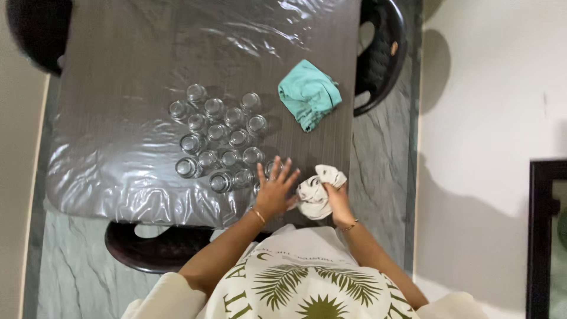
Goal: The person wipes multiple small clear glasses with a white cloth on a table covered with a plastic sheet. They handle the glasses one at a time, wiping each and placing them in a separate pile.
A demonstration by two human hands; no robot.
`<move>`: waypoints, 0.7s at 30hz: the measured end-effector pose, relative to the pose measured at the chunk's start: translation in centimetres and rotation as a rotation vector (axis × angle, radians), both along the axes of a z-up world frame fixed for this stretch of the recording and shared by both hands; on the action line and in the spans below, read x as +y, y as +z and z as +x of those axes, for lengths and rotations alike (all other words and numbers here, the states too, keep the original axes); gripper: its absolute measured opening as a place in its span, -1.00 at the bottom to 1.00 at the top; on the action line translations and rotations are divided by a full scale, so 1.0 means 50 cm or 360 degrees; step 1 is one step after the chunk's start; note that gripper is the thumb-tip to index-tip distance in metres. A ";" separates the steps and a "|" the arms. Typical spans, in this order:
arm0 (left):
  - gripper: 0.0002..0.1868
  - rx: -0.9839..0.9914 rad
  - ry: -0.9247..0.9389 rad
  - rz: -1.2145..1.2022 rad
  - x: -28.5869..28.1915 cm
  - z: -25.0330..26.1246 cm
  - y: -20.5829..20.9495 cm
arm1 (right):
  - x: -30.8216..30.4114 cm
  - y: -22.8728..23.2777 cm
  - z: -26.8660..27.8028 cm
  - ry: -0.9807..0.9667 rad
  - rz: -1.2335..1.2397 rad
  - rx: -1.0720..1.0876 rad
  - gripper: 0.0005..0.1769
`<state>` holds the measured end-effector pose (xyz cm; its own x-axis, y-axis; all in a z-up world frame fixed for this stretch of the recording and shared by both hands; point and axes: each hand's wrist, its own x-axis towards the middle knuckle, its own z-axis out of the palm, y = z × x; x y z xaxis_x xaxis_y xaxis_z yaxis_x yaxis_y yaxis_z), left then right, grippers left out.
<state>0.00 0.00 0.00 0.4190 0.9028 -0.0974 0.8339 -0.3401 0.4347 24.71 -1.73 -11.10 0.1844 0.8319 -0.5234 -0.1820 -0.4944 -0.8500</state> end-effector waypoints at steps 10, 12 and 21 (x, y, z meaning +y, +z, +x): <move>-0.25 0.0125 0.0143 0.0056 0.032 -0.092 -0.100 | -0.074 0.091 -0.062 0.0000 -0.0006 -0.0228 -0.45; -0.26 0.0083 0.0122 0.0131 0.036 -0.098 -0.105 | -0.081 0.104 -0.096 -0.0127 0.0038 0.0047 -0.47; -0.39 0.0056 0.0076 0.0206 0.051 -0.167 -0.139 | -0.109 0.079 -0.127 0.0066 0.0365 -0.0523 -0.58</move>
<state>-8.34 2.54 -6.93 0.3734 0.9276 0.0072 0.8646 -0.3508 0.3597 18.36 -7.19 -7.17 0.2748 0.9305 -0.2423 0.1340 -0.2866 -0.9486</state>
